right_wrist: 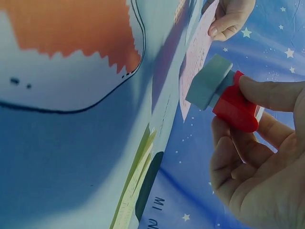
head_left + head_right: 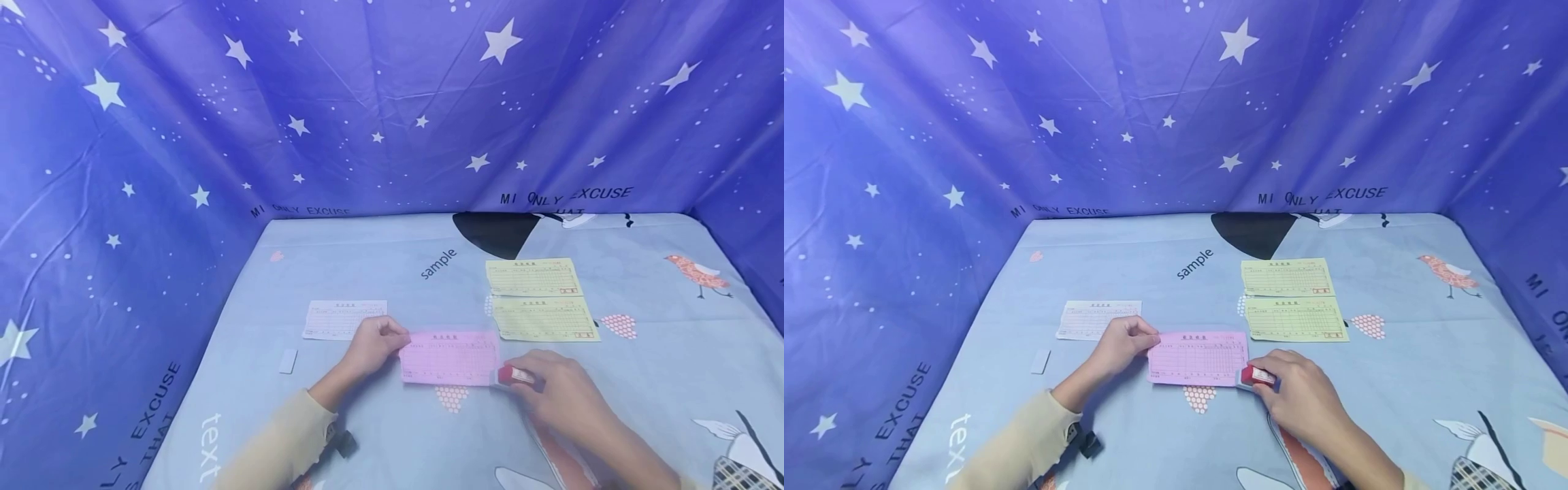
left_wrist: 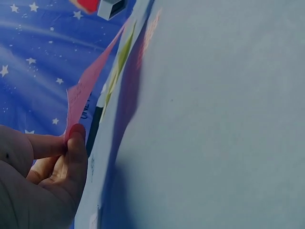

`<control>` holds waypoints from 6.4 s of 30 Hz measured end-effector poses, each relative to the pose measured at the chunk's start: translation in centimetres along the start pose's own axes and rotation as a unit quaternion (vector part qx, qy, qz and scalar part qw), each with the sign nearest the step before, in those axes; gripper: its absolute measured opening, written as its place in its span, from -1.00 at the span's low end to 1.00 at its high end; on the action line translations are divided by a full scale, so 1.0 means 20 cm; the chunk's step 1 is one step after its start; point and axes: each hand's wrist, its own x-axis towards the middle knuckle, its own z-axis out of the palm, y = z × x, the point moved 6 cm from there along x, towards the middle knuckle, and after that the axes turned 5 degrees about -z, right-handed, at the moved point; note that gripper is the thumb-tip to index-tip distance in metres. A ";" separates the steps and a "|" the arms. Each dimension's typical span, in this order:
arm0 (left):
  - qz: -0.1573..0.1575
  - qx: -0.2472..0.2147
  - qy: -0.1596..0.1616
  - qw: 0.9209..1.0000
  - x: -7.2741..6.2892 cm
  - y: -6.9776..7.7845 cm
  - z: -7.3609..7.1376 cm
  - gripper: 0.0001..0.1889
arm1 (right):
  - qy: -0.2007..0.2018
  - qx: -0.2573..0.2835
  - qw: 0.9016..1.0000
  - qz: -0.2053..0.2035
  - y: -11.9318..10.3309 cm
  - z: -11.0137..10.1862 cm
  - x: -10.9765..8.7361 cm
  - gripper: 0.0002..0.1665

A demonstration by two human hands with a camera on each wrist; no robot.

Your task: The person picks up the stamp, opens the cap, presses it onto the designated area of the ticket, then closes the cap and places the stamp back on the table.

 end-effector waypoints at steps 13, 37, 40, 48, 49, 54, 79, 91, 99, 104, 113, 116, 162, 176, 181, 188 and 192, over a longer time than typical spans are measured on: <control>0.002 0.056 0.013 0.998 0.00 -0.04 0.05 -0.96 | -0.049 -0.039 0.998 -0.031 -0.02 0.07 0.05 -0.68; 0.016 0.087 0.038 0.995 -0.03 -0.01 0.08 -0.97 | -0.068 -0.069 0.993 -0.066 -0.06 0.17 0.07 -0.68; 0.018 0.087 0.040 0.995 -0.03 -0.02 0.08 -0.97 | -0.070 -0.073 0.992 -0.075 -0.07 0.17 0.07 -0.68; 0.021 0.092 0.041 0.995 -0.04 -0.01 0.08 -0.99 | -0.068 -0.081 0.990 -0.094 -0.08 0.18 0.07 -0.69; 0.020 0.093 0.041 0.995 -0.04 -0.01 0.08 -0.98 | -0.067 -0.082 0.990 -0.096 -0.08 0.18 0.07 -0.69; 0.019 0.090 0.039 0.995 -0.03 0.00 0.07 -0.96 | -0.066 -0.087 0.989 -0.102 -0.08 0.19 0.08 -0.69; 0.021 0.082 0.042 0.996 -0.04 0.00 0.05 -0.97 | -0.084 -0.110 0.986 -0.098 -0.08 0.22 0.11 -0.73; 0.014 0.070 0.032 0.997 -0.03 -0.01 0.06 -0.96 | -0.079 -0.128 0.984 -0.094 -0.08 0.22 0.12 -0.74; 0.011 0.068 0.027 0.997 -0.03 -0.01 0.06 -0.96 | -0.094 -0.123 0.985 -0.082 -0.08 0.22 0.11 -0.75; 0.013 0.069 0.029 0.997 -0.04 -0.01 0.06 -0.95 | -0.093 -0.125 0.985 -0.081 -0.08 0.22 0.11 -0.76; 0.017 0.070 0.030 0.997 -0.04 0.00 0.06 -0.96 | -0.081 -0.124 0.985 -0.090 -0.08 0.22 0.12 -0.72; 0.018 0.070 0.030 0.997 -0.04 0.00 0.06 -0.96 | -0.080 -0.123 0.985 -0.090 -0.08 0.22 0.11 -0.73; 0.014 0.071 0.015 0.997 -0.04 0.01 0.05 -0.96 | -0.026 -0.086 0.992 -0.088 -0.09 0.20 0.08 -0.67; -0.021 0.002 0.045 0.999 0.11 0.05 -0.12 -0.95 | 0.052 -0.008 0.992 -0.111 -0.17 0.06 0.02 -0.55; -0.007 0.013 0.075 0.997 0.23 0.14 -0.18 -0.95 | 0.058 0.000 0.992 -0.110 -0.18 0.06 0.00 -0.54; -0.021 0.014 0.075 0.997 0.42 0.19 -0.18 -0.96 | 0.056 -0.002 0.994 -0.097 -0.18 0.04 -0.01 -0.56; -0.030 0.020 0.087 0.996 0.52 0.20 -0.18 -0.96 | 0.047 -0.002 0.995 -0.086 -0.17 0.04 -0.02 -0.58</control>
